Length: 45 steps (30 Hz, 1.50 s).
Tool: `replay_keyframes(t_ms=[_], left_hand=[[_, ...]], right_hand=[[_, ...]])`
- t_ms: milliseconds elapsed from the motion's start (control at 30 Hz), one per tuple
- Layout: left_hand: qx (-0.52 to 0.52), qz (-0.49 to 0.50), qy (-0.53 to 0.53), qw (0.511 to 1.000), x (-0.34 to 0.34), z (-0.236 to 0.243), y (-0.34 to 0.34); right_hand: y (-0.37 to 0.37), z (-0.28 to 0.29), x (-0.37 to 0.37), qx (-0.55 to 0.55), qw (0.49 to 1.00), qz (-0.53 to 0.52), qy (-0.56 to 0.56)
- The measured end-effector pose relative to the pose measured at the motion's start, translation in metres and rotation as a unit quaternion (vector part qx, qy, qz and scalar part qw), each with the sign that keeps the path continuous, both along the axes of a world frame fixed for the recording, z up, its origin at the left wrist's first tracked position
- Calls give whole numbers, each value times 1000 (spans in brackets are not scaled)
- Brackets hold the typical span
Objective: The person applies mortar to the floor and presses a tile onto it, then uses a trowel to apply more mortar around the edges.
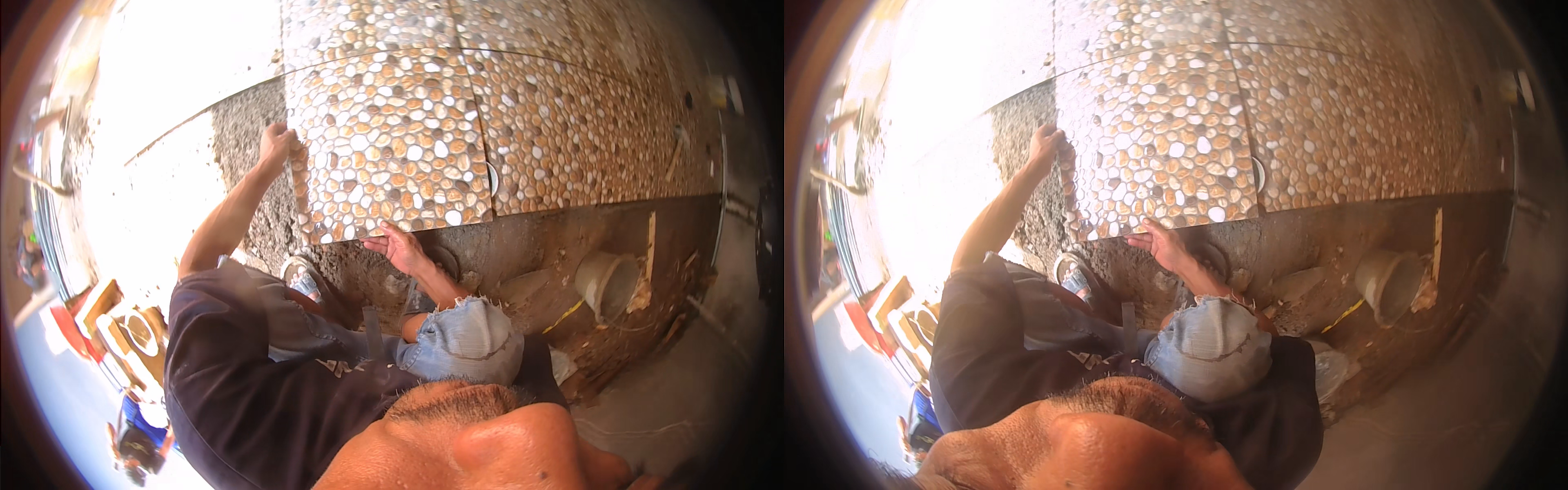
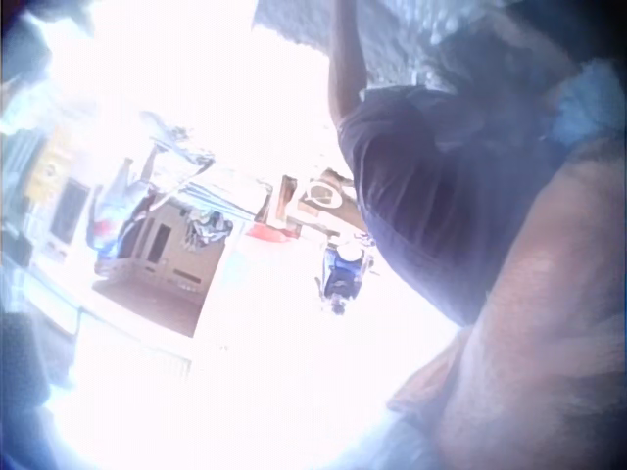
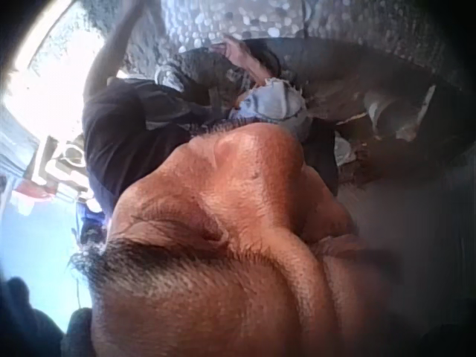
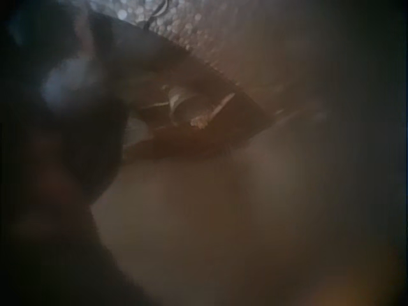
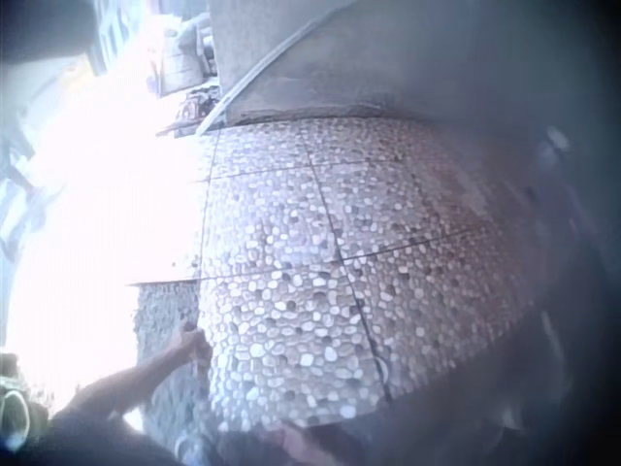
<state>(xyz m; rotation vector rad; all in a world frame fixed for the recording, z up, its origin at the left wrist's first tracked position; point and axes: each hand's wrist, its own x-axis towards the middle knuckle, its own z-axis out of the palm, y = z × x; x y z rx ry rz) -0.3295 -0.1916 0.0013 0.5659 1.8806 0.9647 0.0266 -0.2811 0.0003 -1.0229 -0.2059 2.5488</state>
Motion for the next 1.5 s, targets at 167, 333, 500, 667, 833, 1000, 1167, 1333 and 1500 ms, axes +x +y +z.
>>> replay_keyframes(t_ms=[167, 333, 500, 667, 833, 1000, 1167, 1333, 1500], left_hand=[[-1, -32, 17, 999, -8, -4, 0], [-36, -59, 17, 998, -10, 0, 4], [-29, -42, 64, 997, -5, 4, 3], [-36, -68, 49, 996, -7, 4, 7], [-24, -75, 61, 995, -9, 8, 3], [-33, -79, 64, 994, -11, 5, 8], [-11, -127, 46, 991, -8, 14, 8], [-20, -161, 61, 985, -14, -10, 7], [-58, -139, 57, 987, -9, 6, 1]], right_hand=[[-7, -7, -5, -15, 999, -30, 32], [-11, -12, -5, -41, 997, -51, 45], [-11, -6, -5, -38, 997, -53, 53], [-9, 1, -3, -36, 997, -47, 42], [-12, -2, -6, -36, 996, -56, 52], [-6, 5, -6, -51, 997, -41, 34], [-5, 8, -4, -39, 998, -36, 24], [-19, 2, 19, 45, 996, 58, -54], [-26, 77, 108, 220, 944, 100, -227]])
